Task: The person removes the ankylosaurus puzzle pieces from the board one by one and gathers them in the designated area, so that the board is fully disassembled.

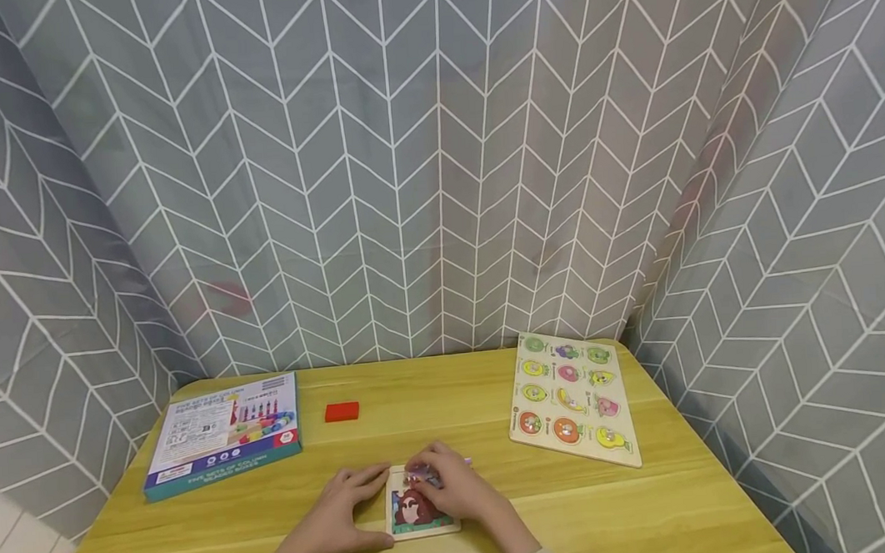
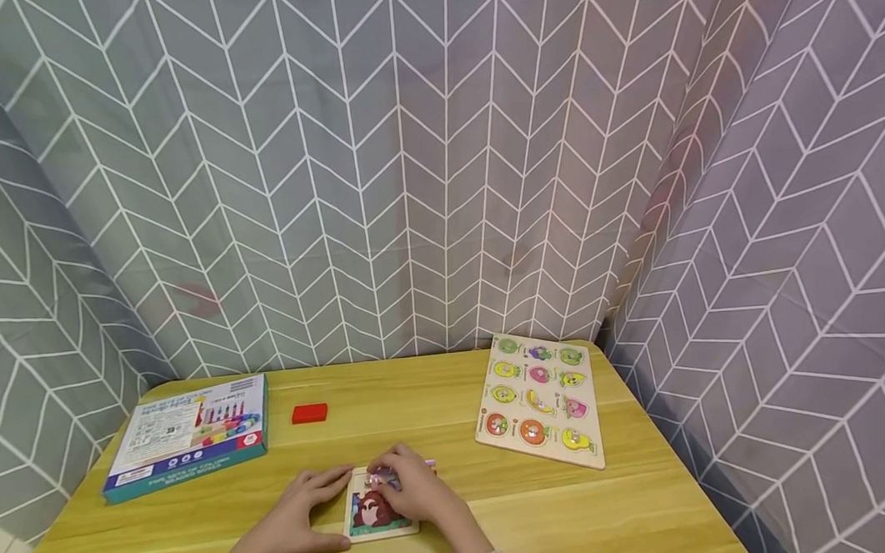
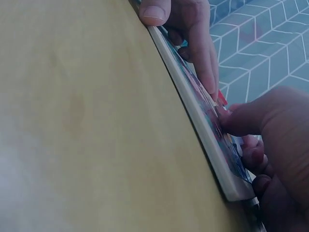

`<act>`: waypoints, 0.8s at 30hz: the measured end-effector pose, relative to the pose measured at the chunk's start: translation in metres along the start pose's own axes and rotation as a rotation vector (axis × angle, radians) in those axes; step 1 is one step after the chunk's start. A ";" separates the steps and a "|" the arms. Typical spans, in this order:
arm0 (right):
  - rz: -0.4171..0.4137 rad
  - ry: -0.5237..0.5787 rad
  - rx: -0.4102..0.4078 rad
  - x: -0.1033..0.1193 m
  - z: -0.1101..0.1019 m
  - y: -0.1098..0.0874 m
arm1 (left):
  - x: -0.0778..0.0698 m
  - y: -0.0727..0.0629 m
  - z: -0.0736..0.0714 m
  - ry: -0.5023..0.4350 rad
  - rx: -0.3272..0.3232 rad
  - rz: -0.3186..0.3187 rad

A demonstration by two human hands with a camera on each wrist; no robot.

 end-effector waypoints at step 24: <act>-0.061 -0.125 0.065 -0.006 -0.008 -0.001 | 0.003 0.001 0.002 0.001 0.009 0.006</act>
Point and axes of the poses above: each hand's wrist, its own y-axis towards the middle knuckle, its own z-axis out of the palm, x = y × z, the point moved 4 cm from there along y, towards the middle knuckle, and after that the axes turned 6 degrees about -y, right-handed, at the moved point
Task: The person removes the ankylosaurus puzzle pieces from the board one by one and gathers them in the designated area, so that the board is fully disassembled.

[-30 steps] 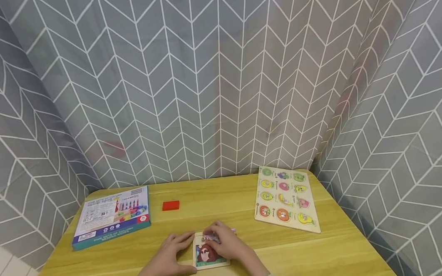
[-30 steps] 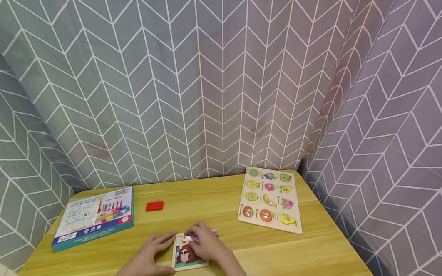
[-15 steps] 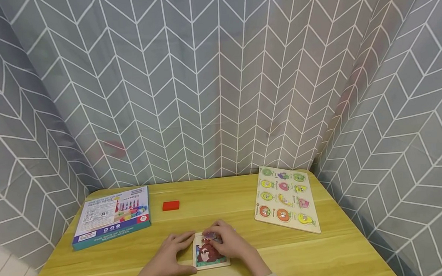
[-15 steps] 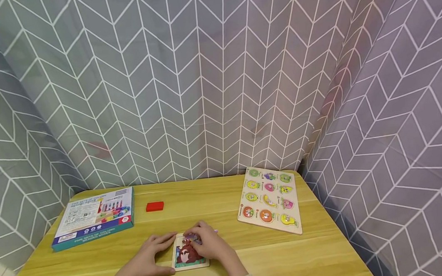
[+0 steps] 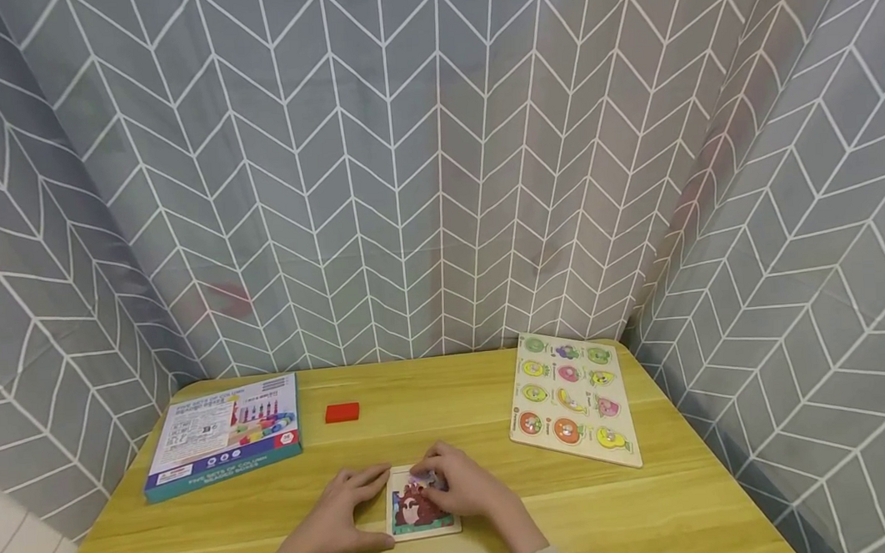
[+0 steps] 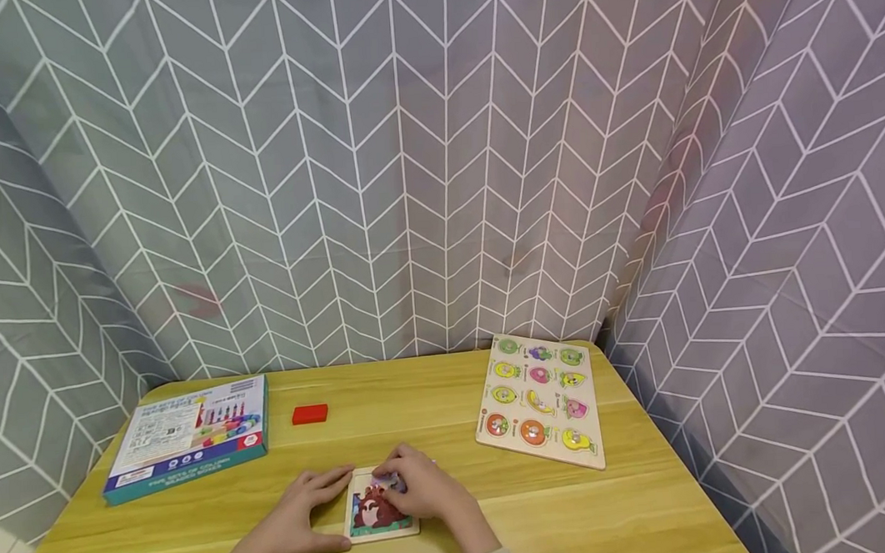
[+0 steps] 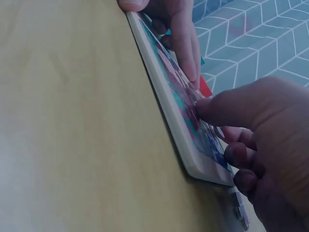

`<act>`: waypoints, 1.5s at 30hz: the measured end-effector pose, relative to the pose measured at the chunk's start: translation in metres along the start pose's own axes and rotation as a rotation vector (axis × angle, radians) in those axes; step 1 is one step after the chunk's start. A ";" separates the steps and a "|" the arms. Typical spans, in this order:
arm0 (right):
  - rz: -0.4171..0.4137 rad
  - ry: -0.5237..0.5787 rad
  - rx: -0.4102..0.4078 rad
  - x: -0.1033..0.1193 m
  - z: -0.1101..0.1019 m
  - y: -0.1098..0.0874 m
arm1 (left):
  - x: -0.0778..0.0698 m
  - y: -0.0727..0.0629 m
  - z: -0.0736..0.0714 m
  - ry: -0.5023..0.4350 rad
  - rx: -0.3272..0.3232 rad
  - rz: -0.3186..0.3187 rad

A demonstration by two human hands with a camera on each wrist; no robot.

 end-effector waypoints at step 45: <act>0.152 0.116 -0.196 -0.073 -0.054 -0.076 | 0.002 0.001 0.000 -0.002 0.009 -0.009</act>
Point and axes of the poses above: each hand's wrist, its own y-axis towards the middle knuckle, its own z-axis out of the palm, x = y × z, the point moved 4 cm from there along y, towards the middle knuckle, and after that the axes turned 6 degrees about -y, right-handed, at the moved point
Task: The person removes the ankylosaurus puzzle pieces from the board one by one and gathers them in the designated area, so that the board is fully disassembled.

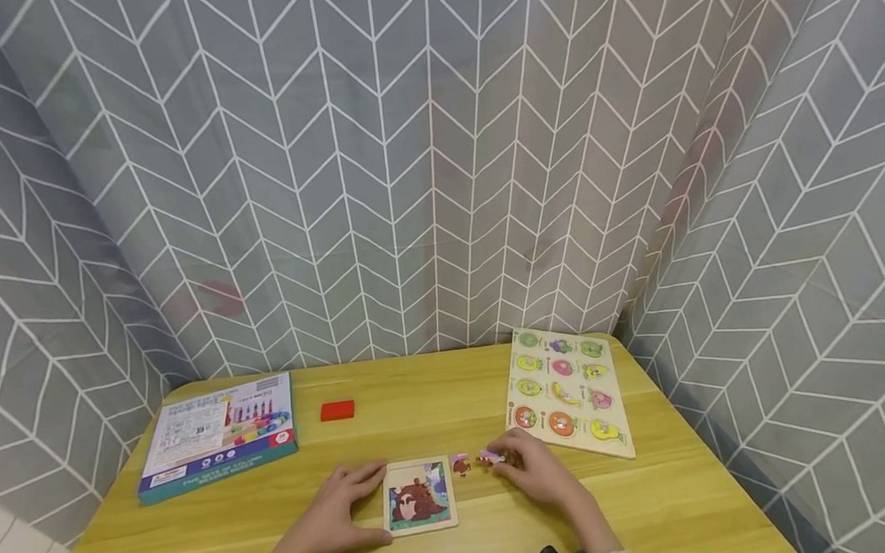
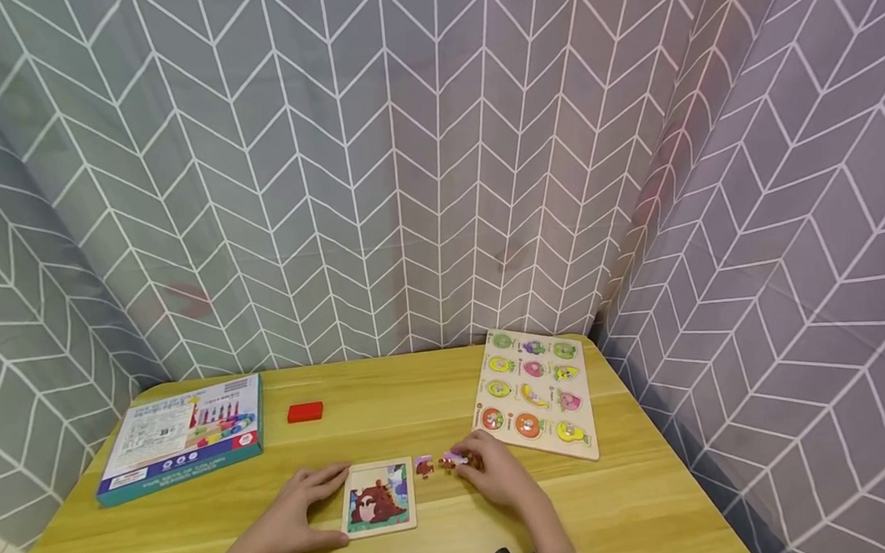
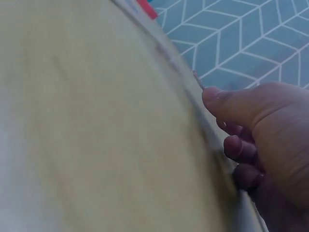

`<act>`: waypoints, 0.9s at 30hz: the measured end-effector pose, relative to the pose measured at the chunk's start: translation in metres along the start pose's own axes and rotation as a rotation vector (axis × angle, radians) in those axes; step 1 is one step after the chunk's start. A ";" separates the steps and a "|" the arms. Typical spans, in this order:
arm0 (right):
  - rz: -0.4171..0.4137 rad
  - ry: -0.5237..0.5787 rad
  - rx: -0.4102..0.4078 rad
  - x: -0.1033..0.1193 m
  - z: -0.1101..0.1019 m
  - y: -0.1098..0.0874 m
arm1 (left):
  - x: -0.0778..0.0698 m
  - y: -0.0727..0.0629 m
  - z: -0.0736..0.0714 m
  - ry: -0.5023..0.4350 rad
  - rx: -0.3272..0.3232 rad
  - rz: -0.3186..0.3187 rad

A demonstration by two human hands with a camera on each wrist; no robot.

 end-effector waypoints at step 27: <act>0.034 -0.010 0.009 -0.007 0.007 0.001 | -0.003 0.000 0.000 -0.008 -0.005 -0.008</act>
Point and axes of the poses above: each hand's wrist, its own y-axis towards the middle knuckle, its own z-axis out of the palm, x = y × z, the point moved 4 cm from there along y, towards the middle knuckle, and after that the axes turned 6 degrees about -y, right-handed, at the moved point
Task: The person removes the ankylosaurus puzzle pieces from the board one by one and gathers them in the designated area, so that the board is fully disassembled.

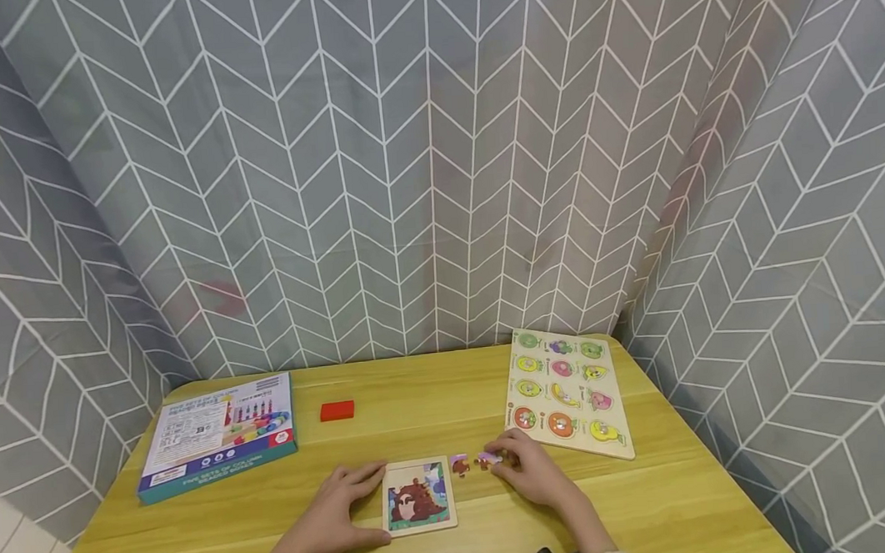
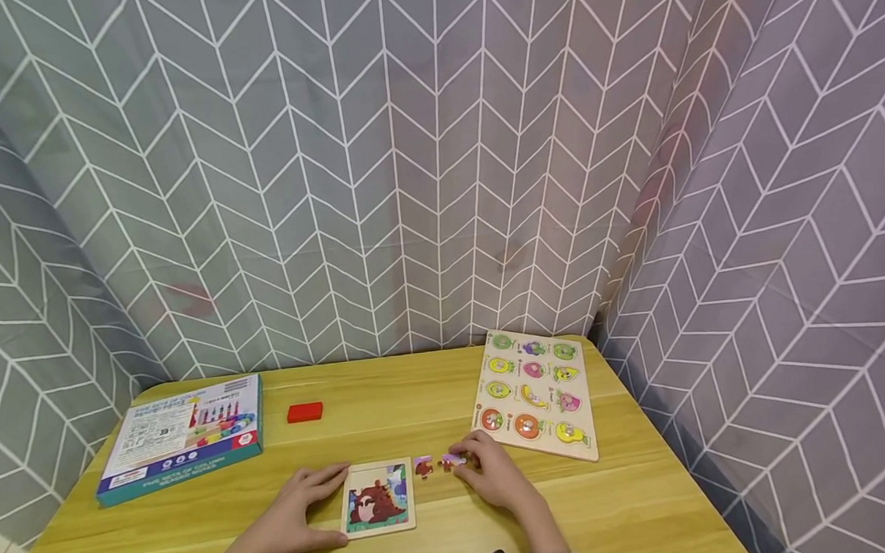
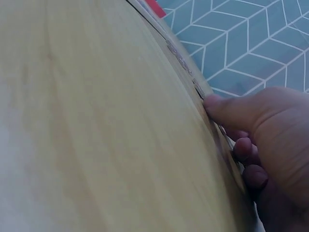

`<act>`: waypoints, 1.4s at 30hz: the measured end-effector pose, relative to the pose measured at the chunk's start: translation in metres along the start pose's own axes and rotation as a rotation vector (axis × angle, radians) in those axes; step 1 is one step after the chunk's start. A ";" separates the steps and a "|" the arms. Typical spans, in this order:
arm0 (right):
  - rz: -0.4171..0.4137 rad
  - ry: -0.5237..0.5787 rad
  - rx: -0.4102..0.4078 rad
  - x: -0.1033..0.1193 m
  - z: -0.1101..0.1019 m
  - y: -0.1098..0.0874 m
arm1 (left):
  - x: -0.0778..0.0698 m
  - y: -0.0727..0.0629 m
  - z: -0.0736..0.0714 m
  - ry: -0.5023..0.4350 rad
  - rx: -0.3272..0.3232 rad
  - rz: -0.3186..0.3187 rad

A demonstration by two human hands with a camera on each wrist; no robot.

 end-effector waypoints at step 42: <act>-0.070 -0.105 0.091 0.079 0.054 0.027 | 0.001 -0.001 0.000 0.022 -0.012 0.023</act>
Point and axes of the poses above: each hand's wrist, its own y-axis towards the middle knuckle, its own z-axis out of the palm, x = y × z, the point moved 4 cm from there along y, towards the middle knuckle, and after that the axes turned 6 degrees about -y, right-handed, at the moved point
